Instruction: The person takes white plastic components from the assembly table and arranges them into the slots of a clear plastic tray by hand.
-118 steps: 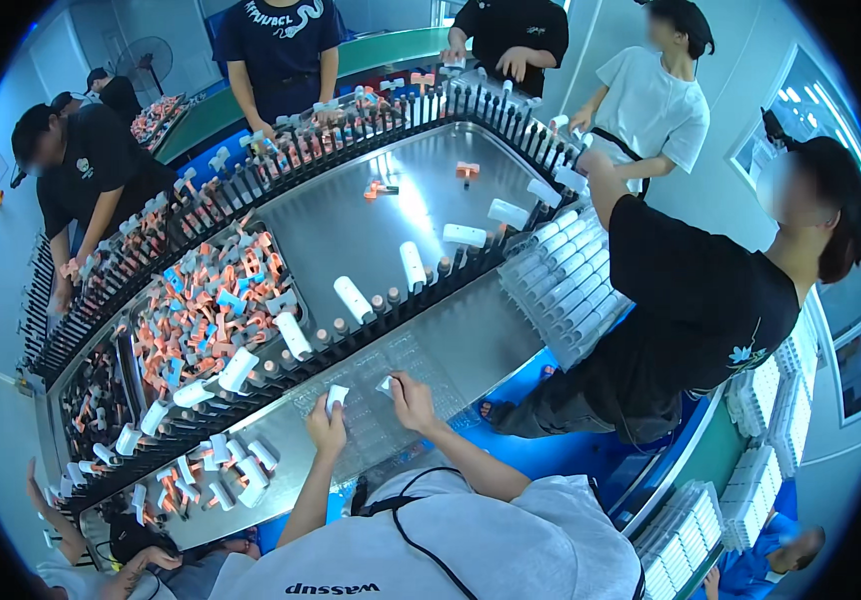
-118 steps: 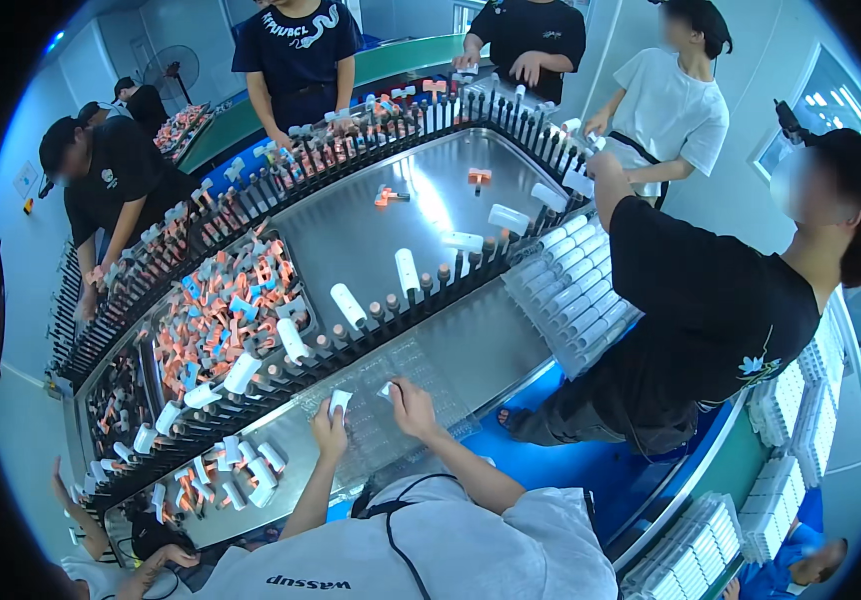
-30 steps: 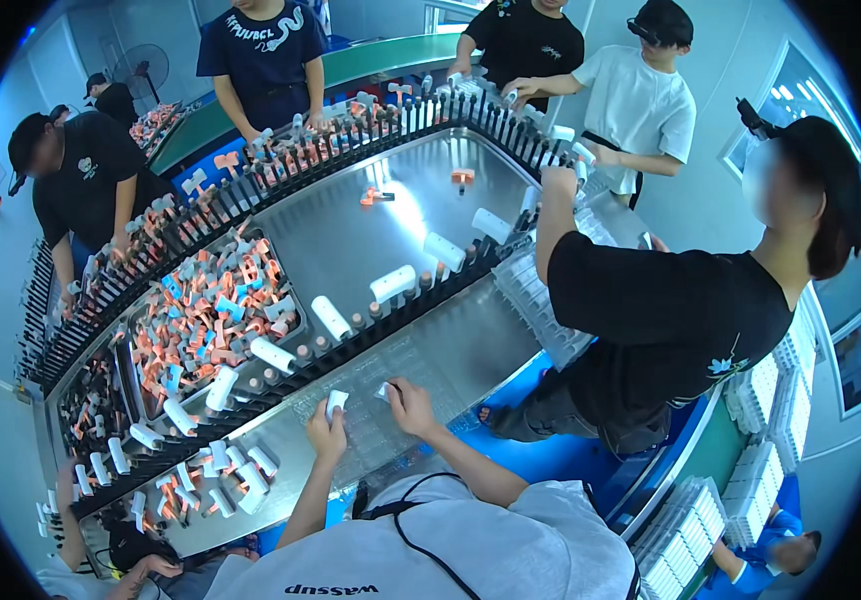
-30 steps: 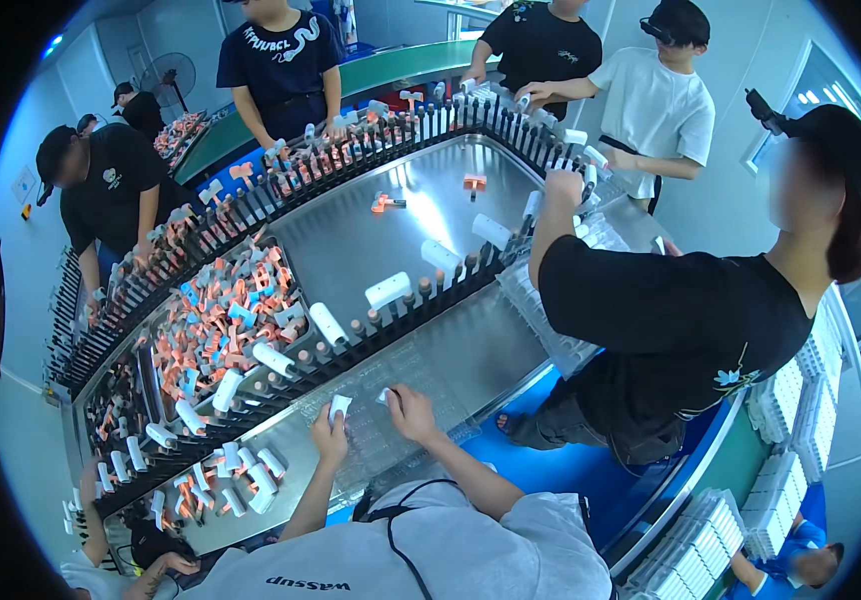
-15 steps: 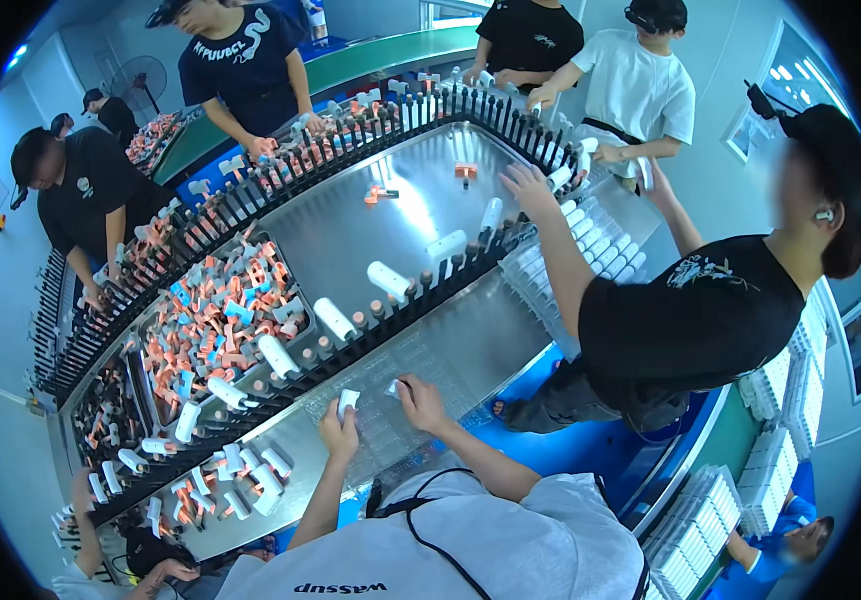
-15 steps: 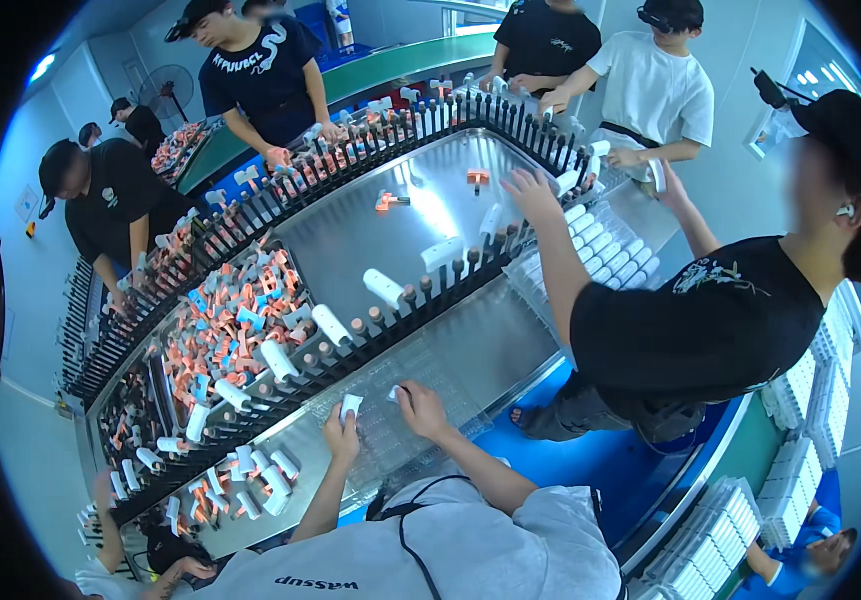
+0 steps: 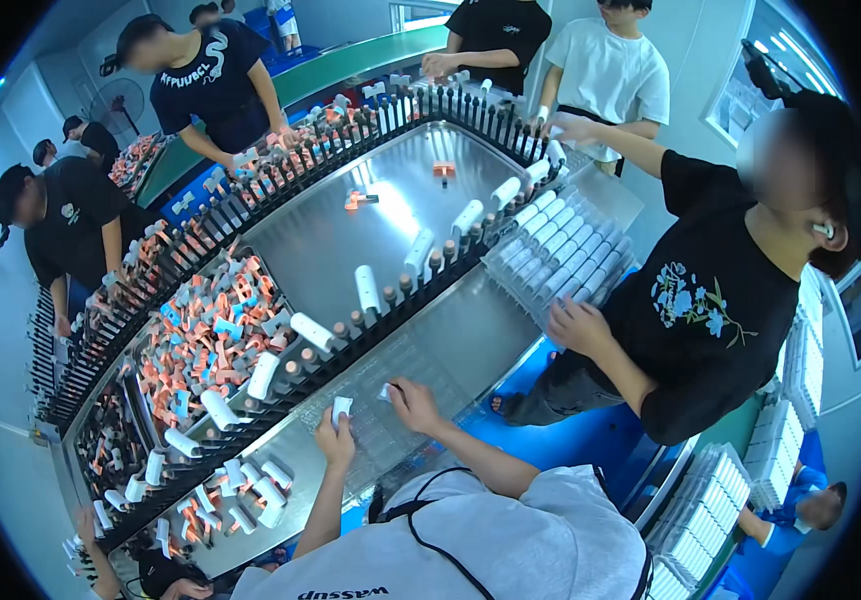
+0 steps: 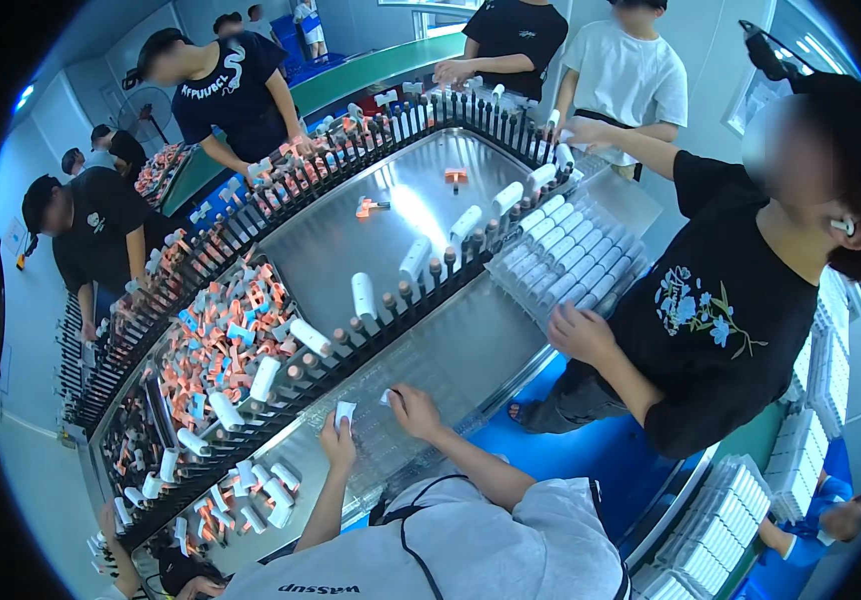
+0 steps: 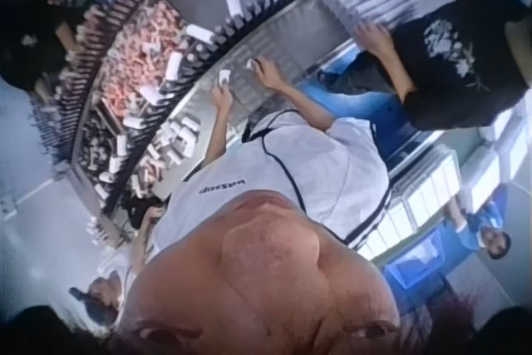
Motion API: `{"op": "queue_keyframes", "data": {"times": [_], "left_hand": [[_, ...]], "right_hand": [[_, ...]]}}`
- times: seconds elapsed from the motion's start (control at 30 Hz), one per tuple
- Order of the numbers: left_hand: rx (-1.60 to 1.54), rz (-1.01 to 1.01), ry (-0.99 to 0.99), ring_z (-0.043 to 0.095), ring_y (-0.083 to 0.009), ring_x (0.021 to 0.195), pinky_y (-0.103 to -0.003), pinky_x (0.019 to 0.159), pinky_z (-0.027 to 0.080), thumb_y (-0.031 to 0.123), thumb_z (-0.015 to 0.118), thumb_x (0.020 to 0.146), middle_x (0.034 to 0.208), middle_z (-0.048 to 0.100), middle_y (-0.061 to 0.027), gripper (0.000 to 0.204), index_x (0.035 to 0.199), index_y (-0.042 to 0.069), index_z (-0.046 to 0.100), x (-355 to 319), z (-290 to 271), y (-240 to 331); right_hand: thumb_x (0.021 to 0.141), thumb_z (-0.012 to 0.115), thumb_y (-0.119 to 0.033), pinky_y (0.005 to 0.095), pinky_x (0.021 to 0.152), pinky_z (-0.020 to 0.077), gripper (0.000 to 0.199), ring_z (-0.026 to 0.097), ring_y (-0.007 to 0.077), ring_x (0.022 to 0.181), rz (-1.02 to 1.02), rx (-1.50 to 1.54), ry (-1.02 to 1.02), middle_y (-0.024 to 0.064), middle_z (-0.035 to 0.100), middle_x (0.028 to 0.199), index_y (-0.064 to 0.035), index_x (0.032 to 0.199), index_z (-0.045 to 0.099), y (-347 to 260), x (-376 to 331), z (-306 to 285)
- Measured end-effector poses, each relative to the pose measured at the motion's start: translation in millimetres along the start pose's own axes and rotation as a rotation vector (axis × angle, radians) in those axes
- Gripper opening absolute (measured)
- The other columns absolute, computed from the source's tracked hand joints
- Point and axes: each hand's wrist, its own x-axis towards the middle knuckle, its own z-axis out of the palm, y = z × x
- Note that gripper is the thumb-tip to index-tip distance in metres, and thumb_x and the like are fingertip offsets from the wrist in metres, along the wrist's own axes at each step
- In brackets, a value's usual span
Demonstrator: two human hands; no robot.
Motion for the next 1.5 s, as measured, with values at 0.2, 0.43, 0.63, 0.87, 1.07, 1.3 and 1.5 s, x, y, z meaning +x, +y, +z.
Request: {"op": "queue_keyframes", "data": {"times": [0.2,0.43,0.63,0.87,1.07,1.3,1.5], "left_hand": [[0.002,-0.011,0.004,0.069,-0.0251,0.061,-0.04,0.061,0.052,0.018,0.063,0.098,0.071,0.071,-0.0104,0.021,0.111,0.003,0.07,-6.3,-0.3,1.1],[-0.006,0.01,0.026,0.068,-0.0248,0.059,-0.04,0.06,0.052,0.018,0.063,0.098,0.067,0.068,-0.0099,0.021,0.109,0.003,0.07,-2.2,-3.2,5.0],[-0.011,0.002,0.003,0.068,-0.0247,0.059,-0.039,0.059,0.051,0.018,0.064,0.097,0.067,0.068,-0.0098,0.022,0.111,0.002,0.07,0.5,-1.7,-6.9],[0.019,0.016,0.014,0.068,-0.0244,0.059,-0.04,0.06,0.051,0.021,0.064,0.098,0.068,0.07,-0.0101,0.024,0.113,0.002,0.07,-3.8,4.4,-16.9],[0.004,0.022,0.042,0.067,-0.0264,0.058,-0.042,0.06,0.051,0.025,0.065,0.098,0.066,0.068,-0.0092,0.025,0.109,0.003,0.07,8.1,6.0,-14.5],[0.014,0.033,0.026,0.068,-0.027,0.06,-0.042,0.06,0.051,0.026,0.064,0.098,0.067,0.069,-0.0101,0.026,0.108,0.003,0.07,5.8,6.9,-11.5],[0.006,0.029,0.025,0.069,-0.0275,0.061,-0.042,0.062,0.052,0.027,0.064,0.098,0.071,0.072,-0.0116,0.028,0.11,0.002,0.07,3.2,10.3,-14.0]], "right_hand": [[0.101,0.059,-0.024,0.0516,0.072,0.0531,0.023,0.068,0.0458,0.085,0.008,0.006,-0.01,0.0242,0.071,0.091,-0.0037,0.109,0.068,-0.7,-5.4,-2.5],[0.102,0.058,-0.024,0.0493,0.067,0.0528,0.023,0.069,0.0436,0.078,-0.011,-0.034,0.001,0.0224,0.07,0.085,-0.0039,0.107,0.068,-5.3,-2.5,0.9],[0.102,0.058,-0.025,0.0525,0.073,0.053,0.023,0.068,0.0462,0.087,0.041,-0.049,-0.041,0.0242,0.071,0.094,-0.005,0.109,0.067,3.1,-2.3,8.2],[0.102,0.058,-0.025,0.0518,0.072,0.053,0.024,0.069,0.0445,0.085,0.054,-0.048,-0.066,0.0232,0.07,0.091,-0.0042,0.109,0.067,7.7,-5.8,9.3],[0.1,0.059,-0.021,0.0484,0.07,0.053,0.022,0.069,0.0427,0.08,0.031,-0.037,-0.03,0.0234,0.07,0.087,-0.0016,0.108,0.068,2.2,7.7,10.4],[0.101,0.058,-0.022,0.0487,0.072,0.053,0.023,0.068,0.0437,0.082,0.004,-0.056,-0.038,0.0238,0.07,0.09,-0.0019,0.108,0.068,7.8,6.5,8.8],[0.101,0.057,-0.022,0.0493,0.075,0.0531,0.024,0.068,0.0441,0.085,0.037,-0.086,-0.072,0.0236,0.069,0.092,-0.0024,0.108,0.068,9.5,1.6,5.2]]}}
